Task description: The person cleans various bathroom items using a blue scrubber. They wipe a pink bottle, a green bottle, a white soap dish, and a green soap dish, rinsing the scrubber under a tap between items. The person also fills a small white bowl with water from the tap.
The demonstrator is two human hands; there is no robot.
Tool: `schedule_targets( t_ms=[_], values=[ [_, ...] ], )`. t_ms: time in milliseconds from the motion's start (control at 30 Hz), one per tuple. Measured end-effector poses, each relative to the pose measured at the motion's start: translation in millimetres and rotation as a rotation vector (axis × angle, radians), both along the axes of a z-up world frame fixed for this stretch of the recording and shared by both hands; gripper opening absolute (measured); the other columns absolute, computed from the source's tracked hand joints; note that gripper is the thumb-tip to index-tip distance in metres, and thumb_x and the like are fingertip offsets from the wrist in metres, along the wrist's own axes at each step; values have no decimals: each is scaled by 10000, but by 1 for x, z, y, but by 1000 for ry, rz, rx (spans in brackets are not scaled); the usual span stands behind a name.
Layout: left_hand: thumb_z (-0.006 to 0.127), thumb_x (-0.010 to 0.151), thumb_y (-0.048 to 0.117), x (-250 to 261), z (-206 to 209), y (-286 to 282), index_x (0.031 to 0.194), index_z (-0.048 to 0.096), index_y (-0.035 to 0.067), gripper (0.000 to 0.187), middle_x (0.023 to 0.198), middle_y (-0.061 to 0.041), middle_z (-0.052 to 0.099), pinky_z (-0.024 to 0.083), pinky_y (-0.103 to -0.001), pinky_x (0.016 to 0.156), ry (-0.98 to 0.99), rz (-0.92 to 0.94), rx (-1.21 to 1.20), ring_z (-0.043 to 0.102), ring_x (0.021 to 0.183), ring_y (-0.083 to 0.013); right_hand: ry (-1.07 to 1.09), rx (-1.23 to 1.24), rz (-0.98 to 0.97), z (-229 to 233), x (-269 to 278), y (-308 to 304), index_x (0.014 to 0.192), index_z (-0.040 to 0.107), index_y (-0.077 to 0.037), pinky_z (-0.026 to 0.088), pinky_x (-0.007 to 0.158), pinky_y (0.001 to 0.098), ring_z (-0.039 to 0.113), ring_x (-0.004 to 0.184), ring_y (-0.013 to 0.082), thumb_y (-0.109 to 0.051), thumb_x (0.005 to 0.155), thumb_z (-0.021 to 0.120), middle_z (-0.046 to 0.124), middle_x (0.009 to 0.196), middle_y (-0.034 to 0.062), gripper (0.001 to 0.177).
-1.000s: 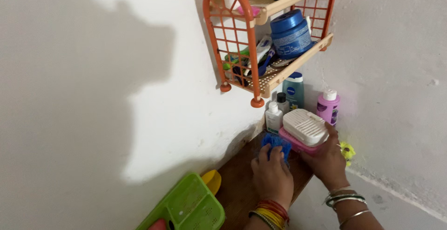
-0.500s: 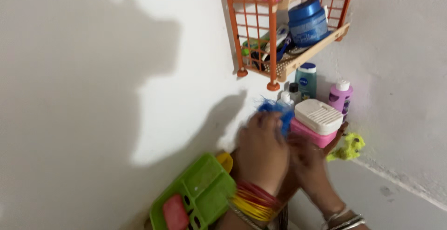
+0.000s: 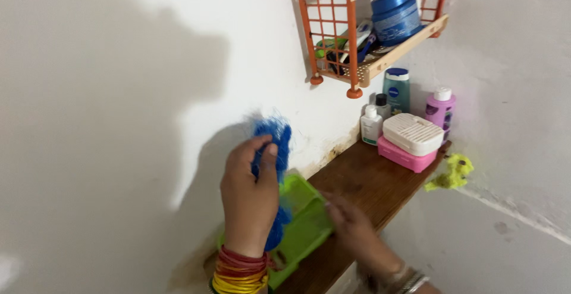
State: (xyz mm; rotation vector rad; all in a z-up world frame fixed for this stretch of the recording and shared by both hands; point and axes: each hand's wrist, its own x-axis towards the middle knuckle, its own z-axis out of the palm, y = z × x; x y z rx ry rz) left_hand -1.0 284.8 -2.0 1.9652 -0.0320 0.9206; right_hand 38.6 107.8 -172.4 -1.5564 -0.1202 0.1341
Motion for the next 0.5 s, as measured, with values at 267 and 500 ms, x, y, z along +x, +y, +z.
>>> schedule_targets(
  t_ms=[267,500],
  values=[
    [641,1001,215,-1,8,13,1153,723,81,218,1174,-129,717,542,-373,963,-210,-124,-24,710,1097,-290,-124,-392,-426,57,-42,-123,1078,689,-10,475,600,300,540,665,139,-294,963,484,625,807,59,368],
    [767,870,361,-2,-49,-35,1054,801,156,278,1183,-160,659,529,-463,906,255,-374,335,631,1048,-342,190,-115,-492,45,5,-165,1253,729,-60,426,626,313,501,713,161,-397,1065,509,629,862,65,444]
  ],
)
